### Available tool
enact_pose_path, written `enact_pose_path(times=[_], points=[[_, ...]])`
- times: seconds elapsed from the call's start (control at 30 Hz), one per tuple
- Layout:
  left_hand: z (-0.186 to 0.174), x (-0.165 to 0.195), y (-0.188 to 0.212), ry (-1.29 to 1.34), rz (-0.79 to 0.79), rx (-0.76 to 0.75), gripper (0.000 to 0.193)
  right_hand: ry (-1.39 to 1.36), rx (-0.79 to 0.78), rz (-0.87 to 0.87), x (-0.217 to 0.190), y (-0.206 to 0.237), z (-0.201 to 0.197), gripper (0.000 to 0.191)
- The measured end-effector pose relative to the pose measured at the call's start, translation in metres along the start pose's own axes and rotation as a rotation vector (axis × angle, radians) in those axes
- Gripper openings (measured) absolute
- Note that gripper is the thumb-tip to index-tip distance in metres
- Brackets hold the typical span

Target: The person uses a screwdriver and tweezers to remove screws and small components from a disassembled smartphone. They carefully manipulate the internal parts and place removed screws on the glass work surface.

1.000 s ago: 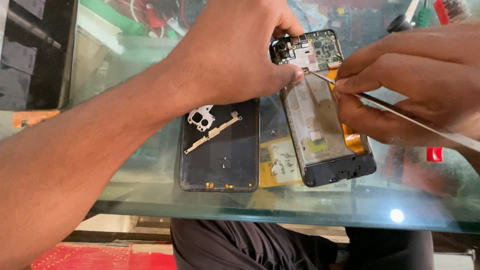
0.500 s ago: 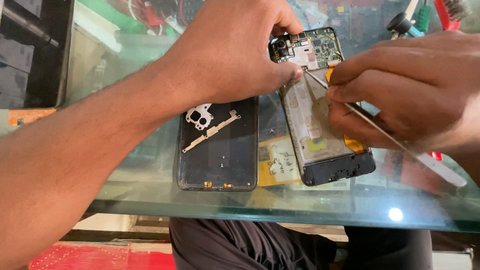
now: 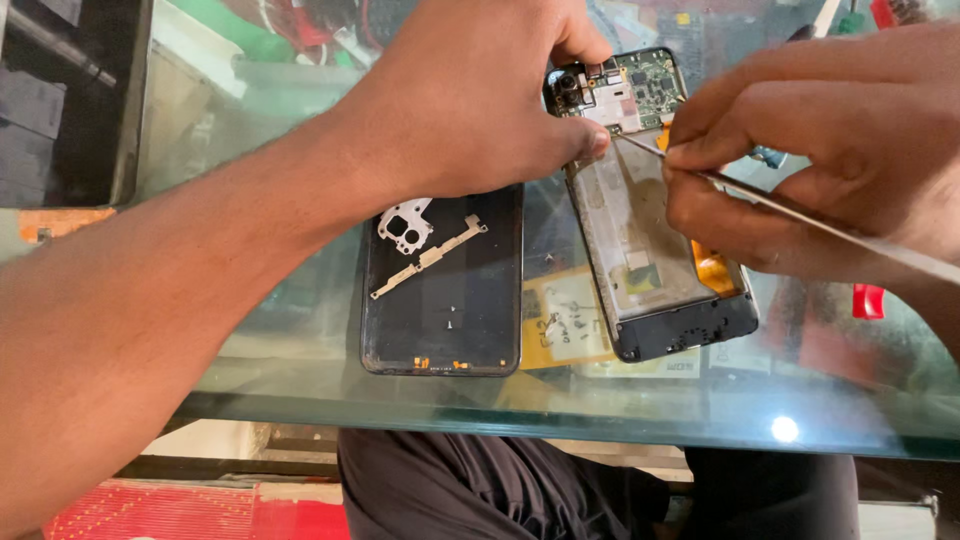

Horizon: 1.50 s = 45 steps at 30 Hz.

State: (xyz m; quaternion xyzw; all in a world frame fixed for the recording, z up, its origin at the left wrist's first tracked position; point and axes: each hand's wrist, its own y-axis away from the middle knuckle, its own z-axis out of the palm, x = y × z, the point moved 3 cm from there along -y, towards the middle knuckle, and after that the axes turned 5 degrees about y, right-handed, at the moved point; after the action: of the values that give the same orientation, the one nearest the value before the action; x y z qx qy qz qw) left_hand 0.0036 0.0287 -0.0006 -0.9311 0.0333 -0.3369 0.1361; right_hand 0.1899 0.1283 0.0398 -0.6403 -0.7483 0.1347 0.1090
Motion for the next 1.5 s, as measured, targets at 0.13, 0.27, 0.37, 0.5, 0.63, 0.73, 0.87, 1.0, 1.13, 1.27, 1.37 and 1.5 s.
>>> enact_pose_path(times=[0.13, 0.27, 0.37, 0.5, 0.63, 0.73, 0.87, 1.0, 1.13, 1.27, 1.37, 1.5], points=[[0.0, 0.004, -0.001, 0.045, 0.123, 0.073, 0.037, -0.114, 0.005, 0.111, 0.011, 0.003, 0.005, 0.017], [0.002, -0.001, -0.002, 0.061, 0.078, 0.063, 0.037, -0.274, -0.001, 0.216, 0.024, -0.005, 0.011, 0.015], [0.002, 0.0, -0.002, 0.064, 0.117, 0.097, 0.039, -0.375, -0.037, 0.324, 0.033, -0.011, 0.015, 0.015], [0.0, 0.005, -0.001, 0.03, 0.182, 0.132, 0.037, -0.346, -0.032, 0.284, 0.027, -0.011, 0.013, 0.015], [0.002, 0.002, -0.003, -0.028, 0.016, 0.016, 0.032, -0.066, -0.08, 0.054, 0.012, -0.013, 0.011, 0.02], [0.001, 0.004, -0.004, 0.029, 0.071, 0.083, 0.036, -0.067, -0.003, 0.038, 0.006, -0.014, 0.009, 0.017], [0.0, 0.004, -0.002, 0.029, 0.102, 0.088, 0.038, -0.072, 0.028, -0.013, 0.007, -0.016, 0.007, 0.016], [0.0, 0.002, -0.002, -0.006, 0.064, 0.047, 0.043, -0.076, 0.075, 0.02, 0.01, -0.014, 0.011, 0.014], [0.0, 0.003, 0.0, 0.001, 0.162, 0.103, 0.041, -0.059, 0.094, 0.078, 0.01, -0.01, 0.015, 0.016], [0.001, 0.003, 0.0, -0.031, 0.204, 0.13, 0.042, -0.085, 0.098, 0.062, 0.007, -0.008, 0.015, 0.016], [0.001, 0.0, 0.0, -0.044, 0.109, 0.103, 0.043, -0.039, 0.103, 0.002, 0.005, -0.01, 0.015, 0.017], [0.002, -0.001, -0.001, -0.022, 0.089, 0.097, 0.044, -0.047, 0.064, 0.037, 0.006, -0.01, 0.017, 0.016]])
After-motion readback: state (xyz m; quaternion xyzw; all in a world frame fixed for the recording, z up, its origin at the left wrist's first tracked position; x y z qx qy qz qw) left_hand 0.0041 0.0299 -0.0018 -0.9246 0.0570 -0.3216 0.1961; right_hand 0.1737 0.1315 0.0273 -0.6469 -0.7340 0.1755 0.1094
